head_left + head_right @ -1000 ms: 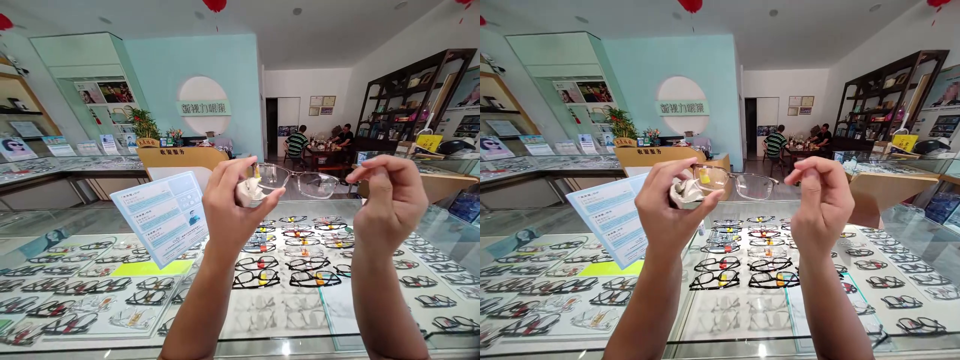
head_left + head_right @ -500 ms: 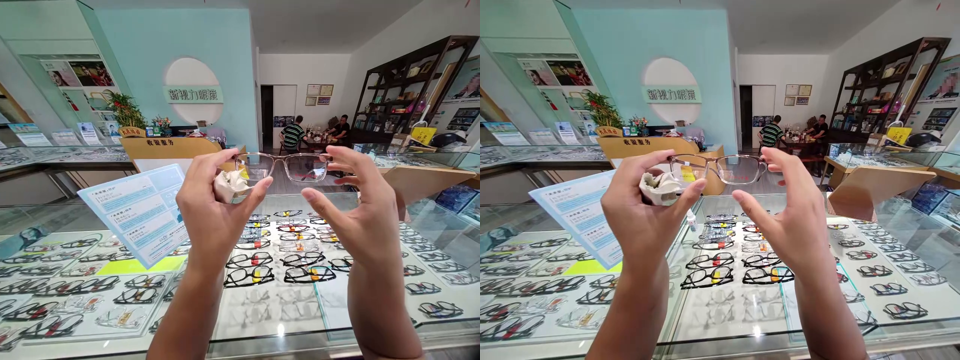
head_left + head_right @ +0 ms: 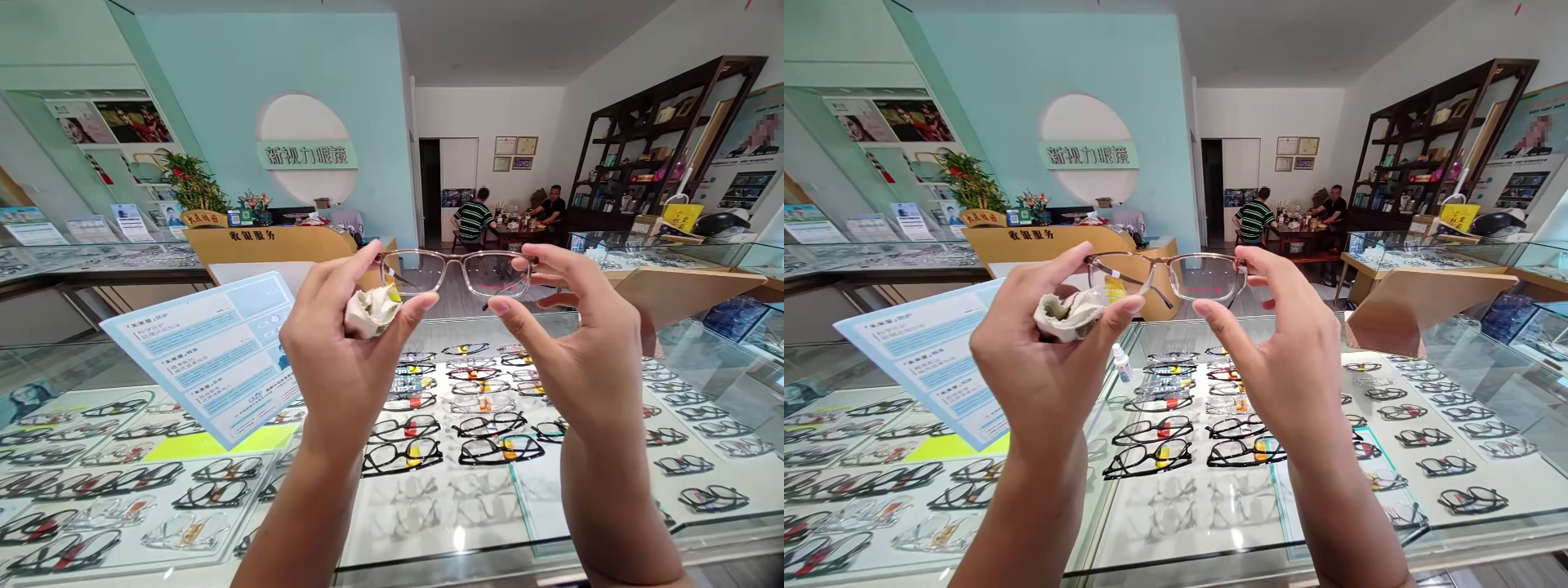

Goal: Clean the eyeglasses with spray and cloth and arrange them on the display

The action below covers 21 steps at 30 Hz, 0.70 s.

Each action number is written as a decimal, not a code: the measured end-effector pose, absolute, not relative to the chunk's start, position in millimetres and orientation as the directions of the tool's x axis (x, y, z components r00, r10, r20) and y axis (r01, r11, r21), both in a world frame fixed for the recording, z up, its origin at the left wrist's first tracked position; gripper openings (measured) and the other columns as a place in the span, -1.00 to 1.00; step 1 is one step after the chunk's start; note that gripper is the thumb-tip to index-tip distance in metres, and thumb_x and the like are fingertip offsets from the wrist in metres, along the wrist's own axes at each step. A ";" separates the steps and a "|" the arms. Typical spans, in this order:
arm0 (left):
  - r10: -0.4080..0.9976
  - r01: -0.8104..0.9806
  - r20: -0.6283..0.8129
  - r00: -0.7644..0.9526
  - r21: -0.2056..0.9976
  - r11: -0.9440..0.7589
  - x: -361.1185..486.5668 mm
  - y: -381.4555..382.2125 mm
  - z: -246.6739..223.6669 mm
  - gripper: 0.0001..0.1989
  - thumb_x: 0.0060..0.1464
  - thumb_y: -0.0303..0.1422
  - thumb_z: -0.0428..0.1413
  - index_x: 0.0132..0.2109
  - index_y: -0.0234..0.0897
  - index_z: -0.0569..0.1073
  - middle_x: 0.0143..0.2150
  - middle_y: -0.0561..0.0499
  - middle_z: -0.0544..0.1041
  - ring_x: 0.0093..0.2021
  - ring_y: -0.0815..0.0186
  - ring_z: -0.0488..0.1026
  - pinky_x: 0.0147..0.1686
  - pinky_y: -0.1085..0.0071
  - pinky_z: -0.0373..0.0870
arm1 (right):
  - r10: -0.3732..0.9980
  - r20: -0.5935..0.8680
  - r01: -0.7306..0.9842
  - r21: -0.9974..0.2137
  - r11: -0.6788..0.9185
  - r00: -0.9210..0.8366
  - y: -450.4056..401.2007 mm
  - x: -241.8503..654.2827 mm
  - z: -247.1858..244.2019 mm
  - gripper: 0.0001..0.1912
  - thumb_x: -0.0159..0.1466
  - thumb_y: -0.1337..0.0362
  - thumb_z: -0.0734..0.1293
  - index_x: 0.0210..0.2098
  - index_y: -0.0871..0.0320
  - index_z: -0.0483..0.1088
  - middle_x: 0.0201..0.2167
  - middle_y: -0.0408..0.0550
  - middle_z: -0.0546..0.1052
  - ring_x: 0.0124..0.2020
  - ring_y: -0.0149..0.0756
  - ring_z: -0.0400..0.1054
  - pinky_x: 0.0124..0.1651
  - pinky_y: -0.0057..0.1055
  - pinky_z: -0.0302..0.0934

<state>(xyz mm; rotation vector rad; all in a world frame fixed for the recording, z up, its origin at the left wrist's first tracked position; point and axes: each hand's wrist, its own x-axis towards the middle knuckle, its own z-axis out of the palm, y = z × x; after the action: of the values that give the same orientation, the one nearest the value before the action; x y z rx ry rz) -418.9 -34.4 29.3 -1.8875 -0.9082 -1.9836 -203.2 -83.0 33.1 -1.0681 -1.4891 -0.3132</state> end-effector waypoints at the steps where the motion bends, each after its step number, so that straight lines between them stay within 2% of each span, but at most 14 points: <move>1: 0.231 0.570 0.964 -0.133 0.265 -0.777 -418.2 -33.6 28.4 -0.42 0.07 0.02 0.47 0.18 -0.04 0.62 -0.04 -0.06 0.62 -0.06 0.11 0.59 -0.03 0.14 0.56 | 0.425 0.892 0.749 -0.384 0.540 0.151 -82.2 -203.4 32.7 -0.49 0.41 0.03 0.46 0.29 0.00 0.45 0.16 0.09 0.64 0.13 0.03 0.59 0.06 -0.03 0.56; 6: 0.253 0.547 0.950 -0.185 0.313 -0.776 -414.3 -31.9 24.8 -0.44 0.09 -0.01 0.47 0.19 -0.03 0.61 -0.06 -0.02 0.62 -0.14 0.18 0.57 -0.10 0.18 0.56 | 0.393 0.899 0.730 -0.400 0.554 0.193 -81.6 -204.4 31.6 -0.48 0.41 0.00 0.48 0.28 0.01 0.47 0.18 0.09 0.64 0.13 0.04 0.60 0.03 -0.02 0.58; 13: 0.187 0.566 0.958 -0.215 0.279 -0.776 -411.4 -31.7 24.1 -0.48 0.07 -0.06 0.49 0.13 -0.05 0.63 -0.09 -0.01 0.60 -0.12 0.17 0.56 -0.06 0.16 0.56 | 0.400 0.893 0.723 -0.414 0.553 0.205 -84.8 -201.8 29.1 -0.50 0.40 0.04 0.48 0.28 0.01 0.56 0.14 0.08 0.69 0.09 0.05 0.63 0.07 0.03 0.61; 21: 0.210 0.557 0.956 -0.205 0.291 -0.778 -411.7 -31.7 23.2 -0.49 0.07 -0.07 0.49 0.12 -0.10 0.64 -0.12 0.00 0.60 -0.12 0.19 0.56 -0.03 0.17 0.55 | 0.403 0.890 0.719 -0.422 0.552 0.213 -84.0 -201.9 29.9 -0.52 0.39 0.02 0.49 0.25 -0.02 0.60 0.13 0.06 0.71 0.05 0.05 0.65 0.07 0.05 0.61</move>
<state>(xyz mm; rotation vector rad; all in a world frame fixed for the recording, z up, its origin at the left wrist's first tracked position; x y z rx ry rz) -411.7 -31.7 23.2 -1.8061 -0.9049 -2.0774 -201.9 -84.0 29.9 -1.0450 -1.4068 -0.2865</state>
